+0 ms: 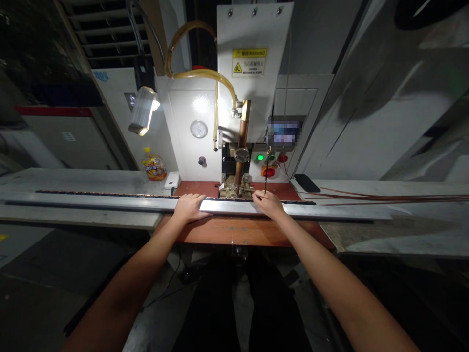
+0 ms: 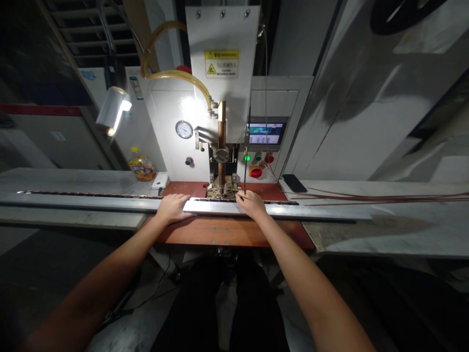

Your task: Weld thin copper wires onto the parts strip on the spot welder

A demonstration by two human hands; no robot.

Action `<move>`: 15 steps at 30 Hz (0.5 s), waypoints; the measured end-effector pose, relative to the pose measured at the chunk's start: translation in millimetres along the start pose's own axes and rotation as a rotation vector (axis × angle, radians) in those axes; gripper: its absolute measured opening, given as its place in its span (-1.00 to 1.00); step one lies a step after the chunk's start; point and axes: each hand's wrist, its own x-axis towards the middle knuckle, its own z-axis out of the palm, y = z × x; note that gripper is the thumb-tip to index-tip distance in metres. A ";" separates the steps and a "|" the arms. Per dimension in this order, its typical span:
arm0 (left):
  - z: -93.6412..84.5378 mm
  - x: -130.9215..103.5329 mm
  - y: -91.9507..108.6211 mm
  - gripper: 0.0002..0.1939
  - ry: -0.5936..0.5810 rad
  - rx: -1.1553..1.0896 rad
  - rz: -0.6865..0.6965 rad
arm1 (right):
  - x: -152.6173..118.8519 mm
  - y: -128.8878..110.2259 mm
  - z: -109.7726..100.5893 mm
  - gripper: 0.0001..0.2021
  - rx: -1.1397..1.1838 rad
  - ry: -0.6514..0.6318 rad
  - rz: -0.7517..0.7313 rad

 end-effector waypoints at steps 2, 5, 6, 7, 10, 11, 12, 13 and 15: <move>0.6 0.9 0.4 -0.23 0.001 0.006 0.002 | 0.0 0.7 -0.5 -0.68 -0.012 -0.004 -0.002; 0.7 1.9 1.4 -0.22 0.003 0.019 0.013 | -0.3 2.3 -1.0 -0.68 -0.020 -0.004 -0.014; 0.7 2.0 2.1 -0.22 0.002 0.019 0.015 | -0.5 2.9 -1.2 -0.68 -0.018 -0.001 -0.013; 0.7 2.1 2.8 -0.22 0.003 0.016 0.014 | -0.8 3.6 -1.4 -0.68 -0.015 0.002 -0.010; 0.6 1.9 5.6 -0.23 0.002 0.001 0.005 | -1.5 4.9 -2.6 -0.68 -0.002 0.013 -0.007; 0.6 1.8 6.6 -0.24 0.003 -0.002 0.003 | -1.7 5.1 -3.2 -0.68 0.002 0.016 -0.010; 0.6 1.8 7.4 -0.24 0.006 -0.004 0.000 | -2.0 5.3 -3.8 -0.68 0.005 0.018 -0.013; 0.6 1.7 8.1 -0.24 0.007 -0.005 -0.001 | -2.2 5.5 -4.3 -0.68 0.007 0.020 -0.014; 0.6 1.8 9.2 -0.24 0.011 -0.009 -0.003 | -2.5 6.1 -5.0 -0.69 0.010 0.025 -0.013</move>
